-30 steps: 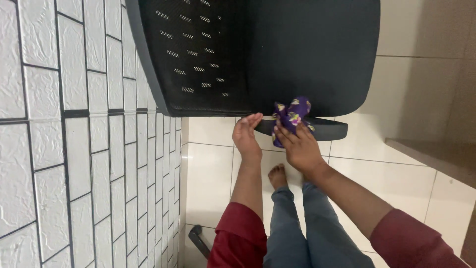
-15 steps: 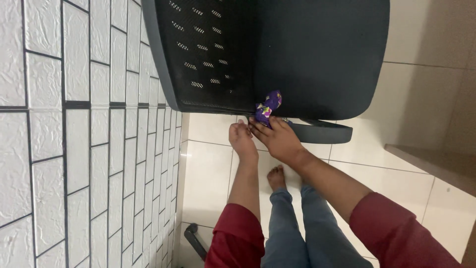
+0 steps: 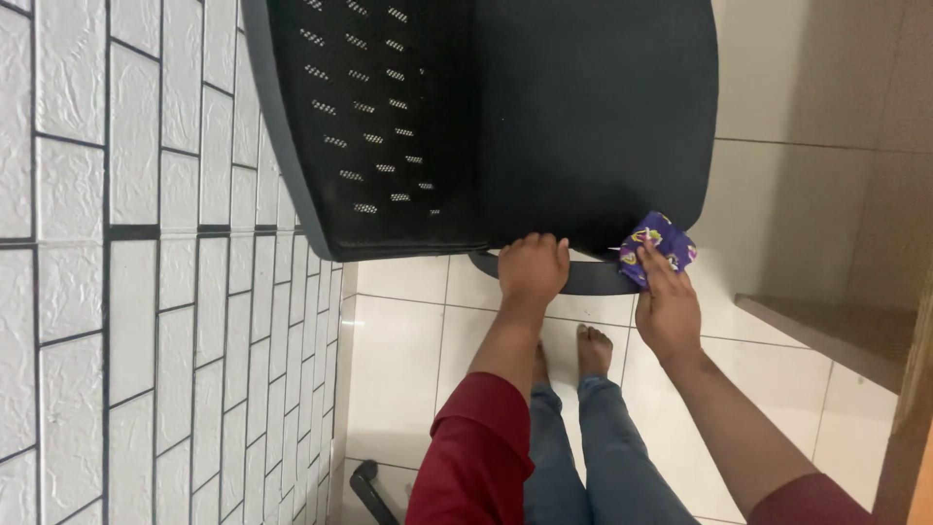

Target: The person cleans the backrest and seat of a black office chair with a cloth and then puts items into a storage bag.

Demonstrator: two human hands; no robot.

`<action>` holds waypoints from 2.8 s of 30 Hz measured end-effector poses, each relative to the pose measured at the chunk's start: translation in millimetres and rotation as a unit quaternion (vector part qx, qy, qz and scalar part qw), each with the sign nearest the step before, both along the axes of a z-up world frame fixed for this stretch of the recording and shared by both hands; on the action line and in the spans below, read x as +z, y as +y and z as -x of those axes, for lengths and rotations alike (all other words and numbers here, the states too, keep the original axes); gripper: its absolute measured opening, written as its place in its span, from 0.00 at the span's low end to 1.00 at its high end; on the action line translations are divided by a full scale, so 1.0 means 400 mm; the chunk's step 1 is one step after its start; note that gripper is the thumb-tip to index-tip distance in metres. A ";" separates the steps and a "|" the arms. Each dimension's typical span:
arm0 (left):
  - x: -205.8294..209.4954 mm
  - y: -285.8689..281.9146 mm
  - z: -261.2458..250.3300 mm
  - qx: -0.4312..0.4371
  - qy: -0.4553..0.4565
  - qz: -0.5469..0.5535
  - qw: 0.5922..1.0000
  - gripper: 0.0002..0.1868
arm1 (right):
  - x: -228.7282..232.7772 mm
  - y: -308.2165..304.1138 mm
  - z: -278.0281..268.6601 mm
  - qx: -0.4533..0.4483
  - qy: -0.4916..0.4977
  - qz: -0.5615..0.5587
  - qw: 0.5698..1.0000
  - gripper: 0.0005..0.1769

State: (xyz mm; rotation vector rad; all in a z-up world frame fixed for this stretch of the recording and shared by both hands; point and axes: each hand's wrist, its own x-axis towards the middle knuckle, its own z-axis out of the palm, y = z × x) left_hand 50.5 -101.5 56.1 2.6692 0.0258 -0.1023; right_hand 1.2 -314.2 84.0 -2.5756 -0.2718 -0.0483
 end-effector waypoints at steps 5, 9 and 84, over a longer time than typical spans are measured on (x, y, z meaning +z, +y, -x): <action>0.067 -0.033 -0.076 0.016 0.258 -0.077 0.963 0.21 | 0.022 0.005 -0.003 -0.016 0.041 -0.029 0.999 0.33; 0.073 -0.033 -0.116 -0.002 0.371 -0.091 0.924 0.25 | -0.030 -0.042 -0.057 0.019 0.119 -0.016 0.993 0.23; -0.121 -0.003 -0.306 0.027 0.554 -0.037 0.831 0.50 | -0.288 0.396 -0.868 0.475 0.144 0.167 0.852 0.32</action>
